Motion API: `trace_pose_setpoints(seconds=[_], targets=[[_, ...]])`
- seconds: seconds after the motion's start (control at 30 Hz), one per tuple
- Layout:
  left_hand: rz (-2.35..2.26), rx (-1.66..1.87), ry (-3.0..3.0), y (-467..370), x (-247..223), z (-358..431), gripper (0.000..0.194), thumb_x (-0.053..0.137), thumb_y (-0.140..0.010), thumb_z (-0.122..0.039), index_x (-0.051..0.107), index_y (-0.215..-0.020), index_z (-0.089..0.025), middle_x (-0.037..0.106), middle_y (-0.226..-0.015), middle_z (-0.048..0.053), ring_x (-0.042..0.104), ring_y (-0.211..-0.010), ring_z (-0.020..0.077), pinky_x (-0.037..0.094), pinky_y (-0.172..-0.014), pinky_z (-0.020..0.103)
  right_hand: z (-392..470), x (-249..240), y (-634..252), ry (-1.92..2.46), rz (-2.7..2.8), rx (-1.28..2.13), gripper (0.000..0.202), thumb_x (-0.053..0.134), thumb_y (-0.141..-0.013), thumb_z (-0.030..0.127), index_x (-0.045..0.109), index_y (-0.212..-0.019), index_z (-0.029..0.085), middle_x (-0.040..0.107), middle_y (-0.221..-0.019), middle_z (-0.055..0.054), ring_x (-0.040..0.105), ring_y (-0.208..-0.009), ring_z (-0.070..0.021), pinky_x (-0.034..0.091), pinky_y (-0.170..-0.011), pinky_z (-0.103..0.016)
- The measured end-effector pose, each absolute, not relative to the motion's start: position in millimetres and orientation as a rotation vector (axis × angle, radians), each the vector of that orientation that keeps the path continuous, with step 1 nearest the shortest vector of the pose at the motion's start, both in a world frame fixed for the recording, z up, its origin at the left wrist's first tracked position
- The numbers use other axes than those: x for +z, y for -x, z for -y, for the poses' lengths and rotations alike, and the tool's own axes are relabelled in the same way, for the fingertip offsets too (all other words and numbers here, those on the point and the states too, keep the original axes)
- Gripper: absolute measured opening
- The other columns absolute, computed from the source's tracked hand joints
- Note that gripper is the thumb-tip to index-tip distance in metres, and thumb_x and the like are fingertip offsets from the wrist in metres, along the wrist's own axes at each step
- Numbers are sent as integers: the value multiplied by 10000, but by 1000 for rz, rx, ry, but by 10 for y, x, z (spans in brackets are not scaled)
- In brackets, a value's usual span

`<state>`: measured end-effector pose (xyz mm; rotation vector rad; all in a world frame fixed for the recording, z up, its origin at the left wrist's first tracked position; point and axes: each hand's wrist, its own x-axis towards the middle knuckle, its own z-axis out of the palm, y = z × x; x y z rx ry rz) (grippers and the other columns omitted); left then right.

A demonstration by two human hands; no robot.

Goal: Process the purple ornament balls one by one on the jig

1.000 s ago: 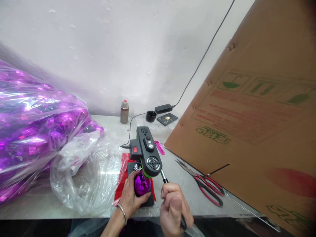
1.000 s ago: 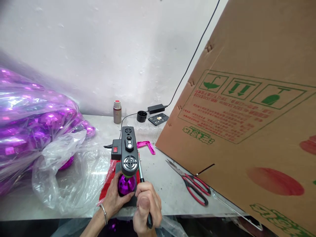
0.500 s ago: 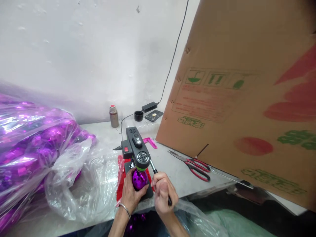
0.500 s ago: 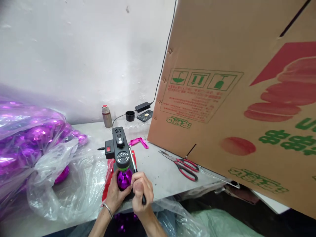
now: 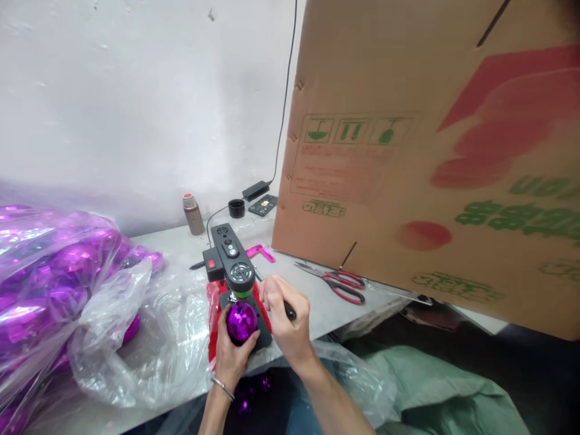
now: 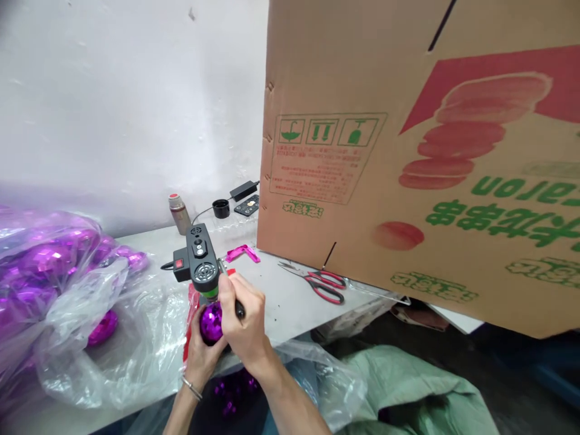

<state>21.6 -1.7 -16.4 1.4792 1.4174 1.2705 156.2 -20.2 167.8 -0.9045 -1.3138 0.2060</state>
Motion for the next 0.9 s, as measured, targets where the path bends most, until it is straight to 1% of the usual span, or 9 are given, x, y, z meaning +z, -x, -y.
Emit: trace_pose_setpoints(seconds=[0.13,0.23,0.4,0.53,0.63,0.67,0.73,0.8,0.9], targets=[[-1403,1311,-1639,68,-432,566,839,888,-759,-531,525,-1452,-226,658,-1453,186,650,-1380,403,506,-1200,623,247,1561,-1594,898,1366,224,403,440,-1115,256,411,-713,241,497,-670,27,507,-607,-114,424,-588,-260],[-1232,1107,-1930,289,-705,962,752,905,-783,-524,613,-1417,-244,692,-1436,197,690,-1342,411,581,-1128,620,279,1469,-1620,904,1389,233,392,431,-1108,276,409,-718,247,519,-686,14,536,-635,-126,441,-602,-271],[-1225,939,-2062,366,-861,1243,848,949,-684,-643,704,-1390,-242,724,-1415,225,722,-1281,457,644,-1032,623,297,1472,-1652,888,1411,230,372,429,-1101,231,452,-730,239,544,-710,7,547,-643,-126,448,-604,-271],[-1497,1278,-1815,423,-412,908,306,660,-1006,-485,781,-1207,-288,821,-1197,129,794,-1104,316,658,-1013,469,307,1474,-1665,796,1411,232,312,453,-1070,136,530,-780,222,566,-713,5,553,-624,-125,433,-560,-254],[-1829,1478,-1694,723,127,277,333,556,-1012,-436,781,-1147,-232,791,-1253,158,717,-1269,354,545,-1170,537,280,1422,-1659,818,1392,191,328,463,-1063,98,520,-765,222,559,-698,12,547,-603,-115,418,-542,-241],[-1962,1432,-1640,873,291,47,341,558,-976,-423,781,-1122,-209,773,-1287,179,666,-1343,384,488,-1219,573,269,1406,-1655,824,1383,188,329,475,-1062,101,513,-759,224,560,-691,11,545,-595,-118,419,-538,-245],[-2139,1321,-1500,1188,528,-361,265,589,-896,-373,775,-989,-209,789,-1185,190,614,-1393,435,413,-1253,636,256,1385,-1649,834,1368,183,329,488,-1066,122,502,-755,227,556,-676,12,530,-568,-120,413,-524,-253],[-2180,1300,-1427,1449,623,-648,142,640,-836,-339,732,-808,-235,796,-1047,185,586,-1403,473,340,-1276,678,254,1379,-1650,853,1373,177,323,478,-1076,149,502,-763,228,547,-658,16,509,-540,-118,391,-497,-255],[-2139,1303,-1392,1664,603,-833,119,737,-791,-324,679,-728,-242,789,-1084,185,488,-1482,500,156,-1318,734,260,1385,-1659,867,1397,151,318,461,-1085,161,509,-778,226,543,-648,18,490,-519,-111,374,-472,-249]])
